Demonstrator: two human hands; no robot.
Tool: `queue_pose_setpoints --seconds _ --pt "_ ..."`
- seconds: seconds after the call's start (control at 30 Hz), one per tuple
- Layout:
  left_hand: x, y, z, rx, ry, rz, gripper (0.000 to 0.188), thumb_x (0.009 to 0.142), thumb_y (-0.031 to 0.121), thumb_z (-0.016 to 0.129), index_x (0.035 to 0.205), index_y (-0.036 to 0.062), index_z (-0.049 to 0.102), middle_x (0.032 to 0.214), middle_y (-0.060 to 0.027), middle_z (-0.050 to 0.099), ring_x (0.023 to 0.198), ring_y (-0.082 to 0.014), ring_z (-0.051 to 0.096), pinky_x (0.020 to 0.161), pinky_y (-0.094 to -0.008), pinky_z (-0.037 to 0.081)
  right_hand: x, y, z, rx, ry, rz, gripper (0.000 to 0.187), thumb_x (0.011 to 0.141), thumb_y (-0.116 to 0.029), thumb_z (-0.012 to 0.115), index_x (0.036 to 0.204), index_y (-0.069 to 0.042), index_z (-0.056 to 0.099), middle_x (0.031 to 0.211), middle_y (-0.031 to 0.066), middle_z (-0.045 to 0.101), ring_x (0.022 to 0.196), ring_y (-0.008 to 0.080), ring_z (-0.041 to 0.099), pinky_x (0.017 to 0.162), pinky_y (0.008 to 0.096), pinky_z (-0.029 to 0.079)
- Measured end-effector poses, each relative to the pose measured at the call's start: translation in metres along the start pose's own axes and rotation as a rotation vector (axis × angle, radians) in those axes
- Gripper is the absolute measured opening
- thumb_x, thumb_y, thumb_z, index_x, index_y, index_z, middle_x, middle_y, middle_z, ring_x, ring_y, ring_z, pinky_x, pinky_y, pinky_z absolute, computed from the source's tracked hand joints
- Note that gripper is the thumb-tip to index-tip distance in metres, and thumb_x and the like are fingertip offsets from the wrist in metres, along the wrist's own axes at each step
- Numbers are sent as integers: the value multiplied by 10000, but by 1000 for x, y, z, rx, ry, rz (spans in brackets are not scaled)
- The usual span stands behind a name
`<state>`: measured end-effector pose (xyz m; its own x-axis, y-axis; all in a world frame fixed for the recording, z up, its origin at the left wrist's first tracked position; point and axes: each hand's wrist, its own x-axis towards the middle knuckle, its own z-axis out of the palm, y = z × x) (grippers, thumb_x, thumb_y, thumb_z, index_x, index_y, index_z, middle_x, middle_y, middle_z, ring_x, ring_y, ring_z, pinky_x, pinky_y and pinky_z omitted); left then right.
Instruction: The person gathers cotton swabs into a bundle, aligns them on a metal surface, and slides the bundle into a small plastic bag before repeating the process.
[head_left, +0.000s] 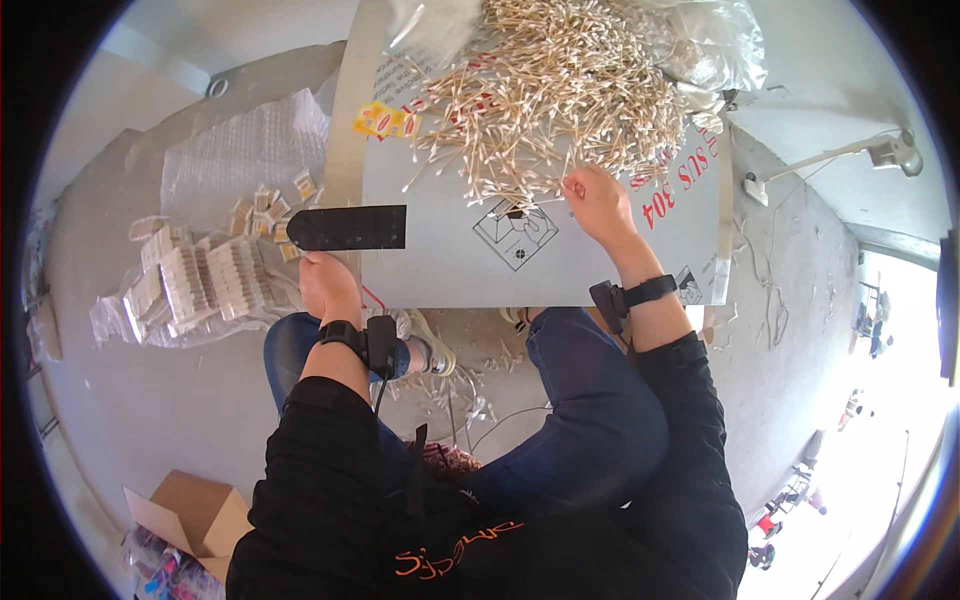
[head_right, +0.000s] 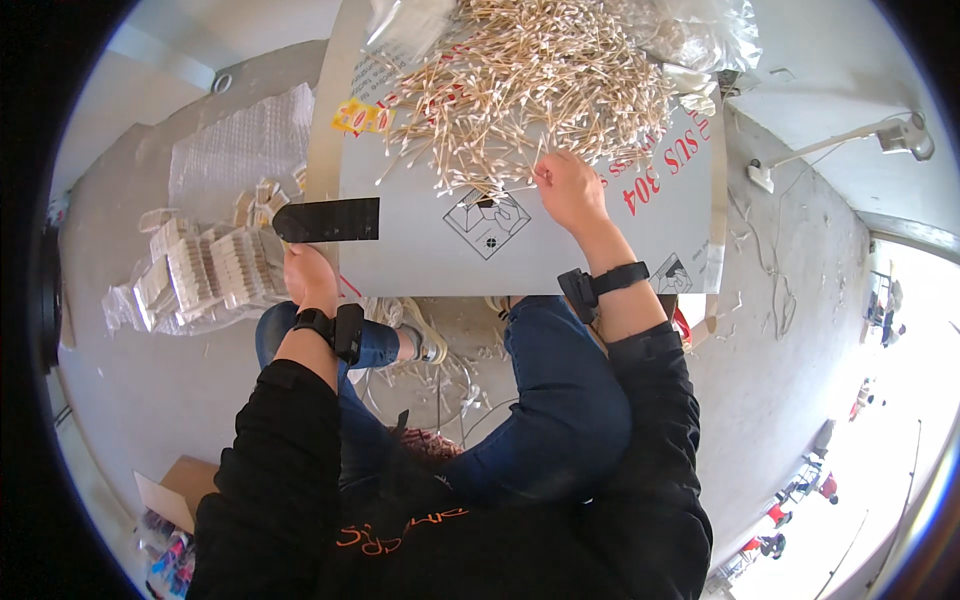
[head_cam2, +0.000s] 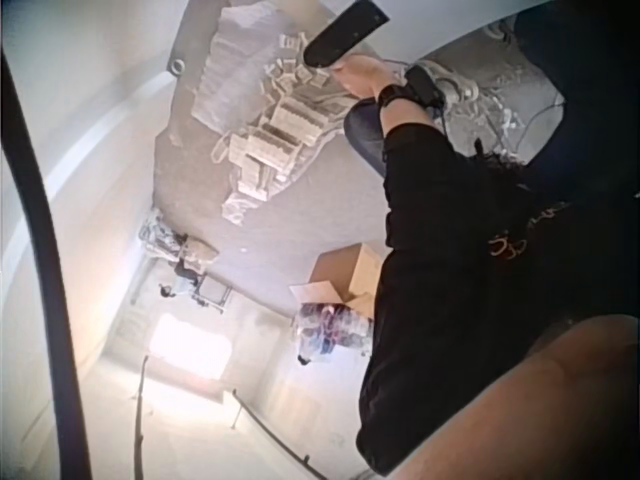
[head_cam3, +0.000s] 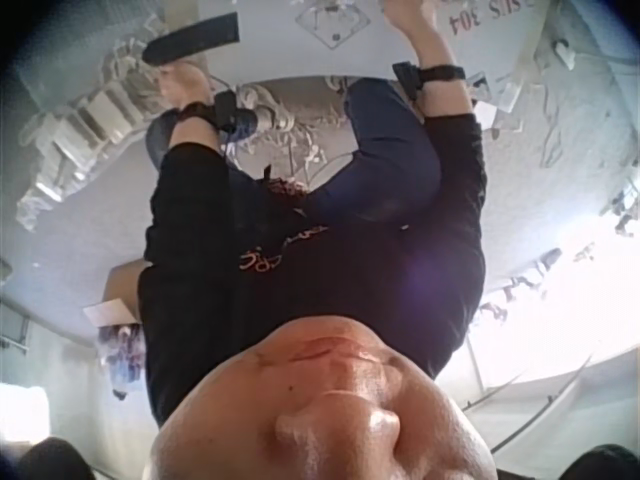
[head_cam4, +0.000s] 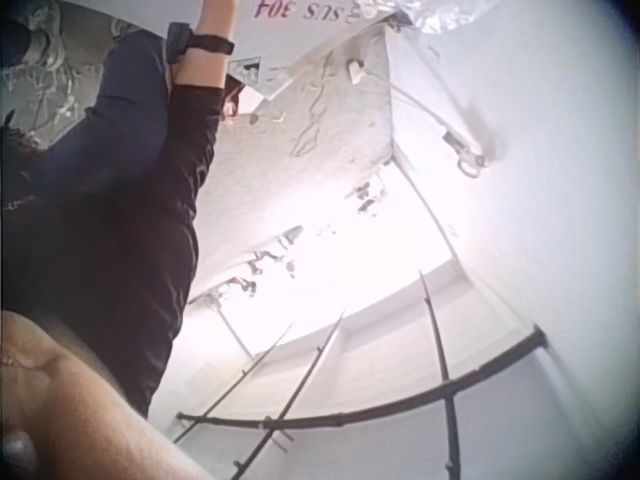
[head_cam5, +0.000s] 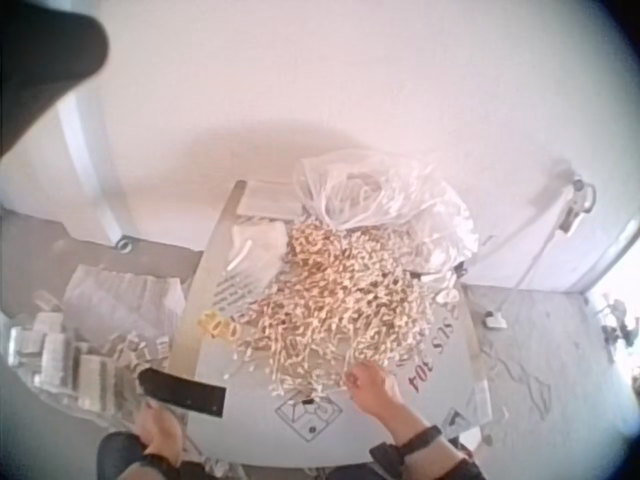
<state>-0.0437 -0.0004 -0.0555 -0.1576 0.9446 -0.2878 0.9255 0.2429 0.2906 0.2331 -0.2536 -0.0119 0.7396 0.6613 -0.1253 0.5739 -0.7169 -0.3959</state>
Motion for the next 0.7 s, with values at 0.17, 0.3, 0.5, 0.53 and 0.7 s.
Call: queue_pose_setpoints --seconds 0.17,0.3,0.5,0.53,0.7 --pt "0 -1 0 -26 -19 4 492 971 402 289 1091 82 644 1076 -195 663 998 -421 615 839 -518 488 0 -4 -5 200 126 -6 85 815 -136 663 881 -84 650 829 63 622 760 251 636 686 363 510" --pt "0 1 1 -6 -18 24 497 972 403 286 1105 82 641 1090 -193 660 1011 -420 611 851 -514 483 2 3 -2 141 230 92 111 824 -156 668 918 -101 651 889 63 624 805 265 633 711 377 513" --pt "4 -2 0 7 -4 23 497 971 403 281 1107 85 638 1097 -186 659 1015 -417 610 854 -514 481 5 -32 6 13 170 -171 187 835 -184 665 1009 -129 627 1002 82 596 972 291 592 797 415 504" --pt "3 -2 1 12 -14 17 493 970 403 283 1101 88 639 1097 -184 660 1015 -416 610 852 -514 481 5 -41 9 31 146 -280 189 838 -180 658 1016 -126 622 1004 86 594 993 292 584 807 419 501" --pt "-2 2 0 -9 -18 10 483 969 403 286 1078 99 644 1087 -181 663 1009 -417 611 845 -512 484 13 -48 27 -21 129 -305 186 834 -150 643 1016 -127 612 1047 79 586 1030 287 568 820 424 499"
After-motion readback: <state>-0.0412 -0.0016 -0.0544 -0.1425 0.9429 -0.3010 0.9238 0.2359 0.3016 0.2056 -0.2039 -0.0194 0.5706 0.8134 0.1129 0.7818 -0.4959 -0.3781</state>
